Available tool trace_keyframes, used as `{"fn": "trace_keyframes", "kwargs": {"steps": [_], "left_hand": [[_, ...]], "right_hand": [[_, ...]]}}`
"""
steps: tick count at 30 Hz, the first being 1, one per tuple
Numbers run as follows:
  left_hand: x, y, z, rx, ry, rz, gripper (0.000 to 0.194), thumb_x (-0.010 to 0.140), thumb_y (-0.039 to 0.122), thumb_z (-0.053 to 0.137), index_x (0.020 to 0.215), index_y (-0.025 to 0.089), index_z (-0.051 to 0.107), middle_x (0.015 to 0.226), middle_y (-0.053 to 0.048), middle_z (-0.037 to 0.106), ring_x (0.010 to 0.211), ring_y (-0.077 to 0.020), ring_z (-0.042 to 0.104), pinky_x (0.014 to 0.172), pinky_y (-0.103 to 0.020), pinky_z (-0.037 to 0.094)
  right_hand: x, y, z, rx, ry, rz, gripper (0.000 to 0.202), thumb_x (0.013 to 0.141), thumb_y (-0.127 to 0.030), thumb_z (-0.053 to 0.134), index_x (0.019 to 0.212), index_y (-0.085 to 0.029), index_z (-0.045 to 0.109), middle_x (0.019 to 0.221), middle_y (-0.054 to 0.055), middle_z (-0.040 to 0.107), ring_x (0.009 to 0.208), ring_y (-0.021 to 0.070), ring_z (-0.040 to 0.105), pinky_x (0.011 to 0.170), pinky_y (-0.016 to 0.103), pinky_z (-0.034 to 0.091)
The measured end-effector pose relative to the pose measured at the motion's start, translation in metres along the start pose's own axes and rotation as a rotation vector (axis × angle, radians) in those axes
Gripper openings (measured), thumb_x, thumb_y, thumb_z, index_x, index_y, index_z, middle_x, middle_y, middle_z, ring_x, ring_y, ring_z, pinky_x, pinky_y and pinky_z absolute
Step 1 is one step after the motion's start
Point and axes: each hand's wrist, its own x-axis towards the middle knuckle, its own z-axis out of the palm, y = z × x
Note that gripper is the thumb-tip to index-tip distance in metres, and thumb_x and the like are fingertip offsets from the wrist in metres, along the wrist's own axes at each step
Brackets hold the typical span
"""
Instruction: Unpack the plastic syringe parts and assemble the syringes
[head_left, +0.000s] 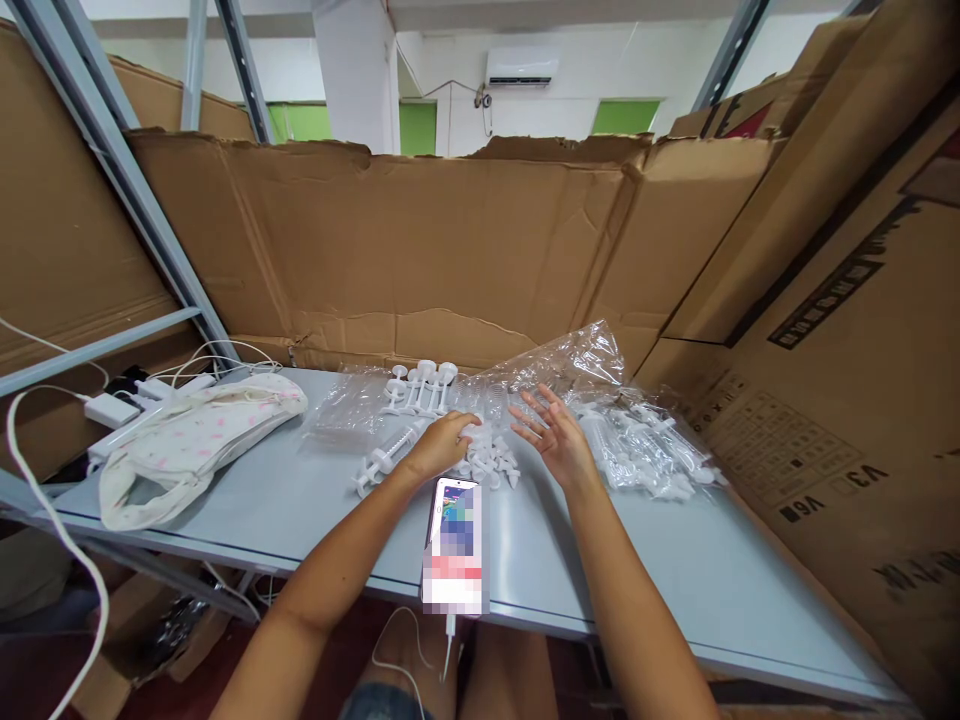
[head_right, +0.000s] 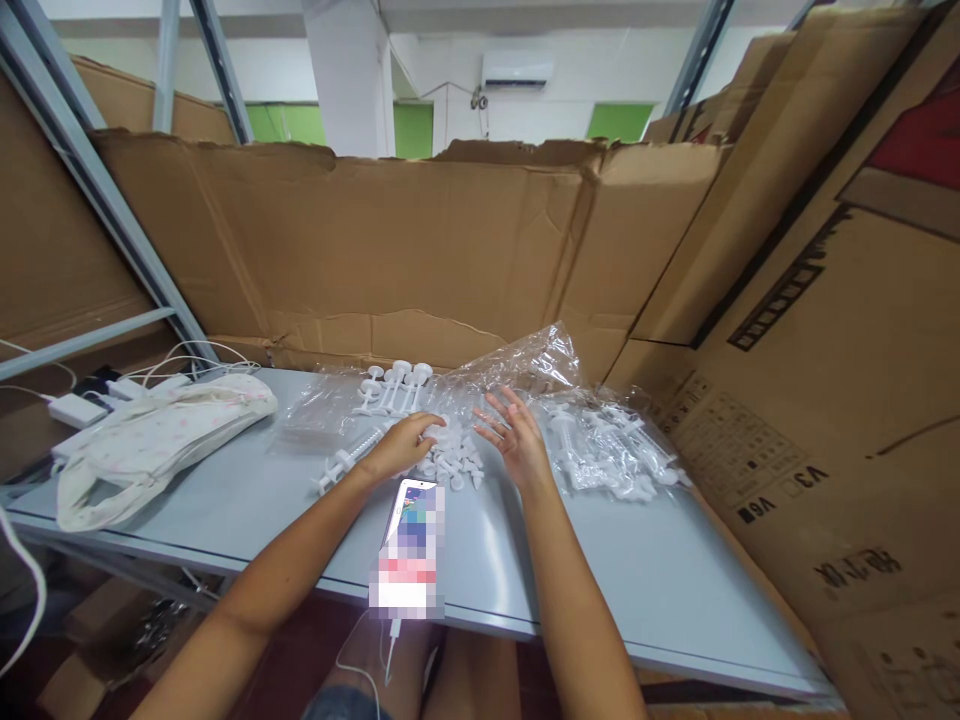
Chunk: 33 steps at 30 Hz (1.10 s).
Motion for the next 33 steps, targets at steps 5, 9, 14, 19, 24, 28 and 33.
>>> {"fn": "trace_keyframes", "kwargs": {"steps": [5, 9, 14, 19, 24, 28, 33], "left_hand": [[-0.0023, 0.0005, 0.0001, 0.152, -0.037, 0.032, 0.036, 0.078, 0.008, 0.045, 0.110, 0.017, 0.059, 0.112, -0.008, 0.060, 0.106, -0.0202, 0.055, 0.096, -0.033, 0.040], [-0.0039, 0.0012, 0.0011, 0.249, -0.060, 0.024, 0.036, 0.078, 0.006, 0.044, 0.108, 0.018, 0.061, 0.109, -0.008, 0.061, 0.104, -0.0206, 0.054, 0.095, -0.034, 0.040], [-0.0061, 0.0033, 0.0001, 0.308, -0.083, 0.018, 0.034, 0.077, 0.007, 0.045, 0.103, 0.019, 0.063, 0.105, -0.009, 0.063, 0.099, -0.0226, 0.055, 0.090, -0.035, 0.041], [-0.0074, 0.0044, -0.0017, 0.212, -0.042, -0.036, 0.031, 0.076, 0.008, 0.050, 0.099, 0.021, 0.064, 0.099, -0.008, 0.064, 0.097, -0.0231, 0.055, 0.093, -0.036, 0.038], [-0.0072, 0.0033, -0.0031, 0.187, -0.049, -0.060, 0.034, 0.074, 0.009, 0.054, 0.104, 0.023, 0.062, 0.104, -0.008, 0.064, 0.099, -0.0239, 0.056, 0.095, -0.037, 0.036], [-0.0064, 0.0044, -0.0052, 0.232, -0.030, -0.038, 0.033, 0.075, 0.012, 0.055, 0.106, 0.021, 0.061, 0.107, -0.008, 0.062, 0.102, -0.0246, 0.054, 0.094, -0.038, 0.037], [-0.0020, 0.0093, -0.0083, -0.005, 0.279, -0.006, 0.022, 0.083, 0.021, 0.049, 0.100, 0.020, 0.062, 0.105, -0.008, 0.061, 0.102, -0.0226, 0.052, 0.094, -0.038, 0.038]], "right_hand": [[0.0006, -0.0016, -0.0017, 0.009, 0.028, -0.012, 0.037, 0.077, -0.043, 0.061, 0.113, -0.034, 0.056, 0.120, 0.001, 0.061, 0.100, 0.0232, 0.064, 0.082, 0.039, 0.052], [0.0012, -0.0044, -0.0036, 0.021, 0.058, -0.034, 0.037, 0.077, -0.042, 0.061, 0.113, -0.035, 0.056, 0.120, 0.000, 0.060, 0.099, 0.0231, 0.064, 0.082, 0.039, 0.052], [0.0017, -0.0073, -0.0051, 0.040, 0.083, -0.063, 0.037, 0.077, -0.041, 0.062, 0.112, -0.035, 0.056, 0.120, 0.001, 0.060, 0.098, 0.0231, 0.065, 0.085, 0.042, 0.051], [0.0008, -0.0082, -0.0037, 0.047, 0.094, -0.070, 0.035, 0.077, -0.041, 0.061, 0.111, -0.035, 0.057, 0.121, 0.000, 0.059, 0.098, 0.0234, 0.065, 0.086, 0.043, 0.051], [0.0000, -0.0090, -0.0020, 0.071, 0.113, -0.055, 0.033, 0.077, -0.040, 0.061, 0.109, -0.035, 0.058, 0.118, -0.001, 0.061, 0.096, 0.0234, 0.066, 0.086, 0.043, 0.051], [0.0003, -0.0089, -0.0025, 0.073, 0.116, -0.046, 0.034, 0.076, -0.041, 0.061, 0.109, -0.035, 0.058, 0.118, -0.001, 0.062, 0.097, 0.0236, 0.065, 0.087, 0.044, 0.051], [0.0008, -0.0078, -0.0028, 0.063, 0.099, -0.047, 0.034, 0.076, -0.040, 0.060, 0.109, -0.034, 0.057, 0.118, 0.000, 0.062, 0.096, 0.0234, 0.066, 0.085, 0.044, 0.052]]}}
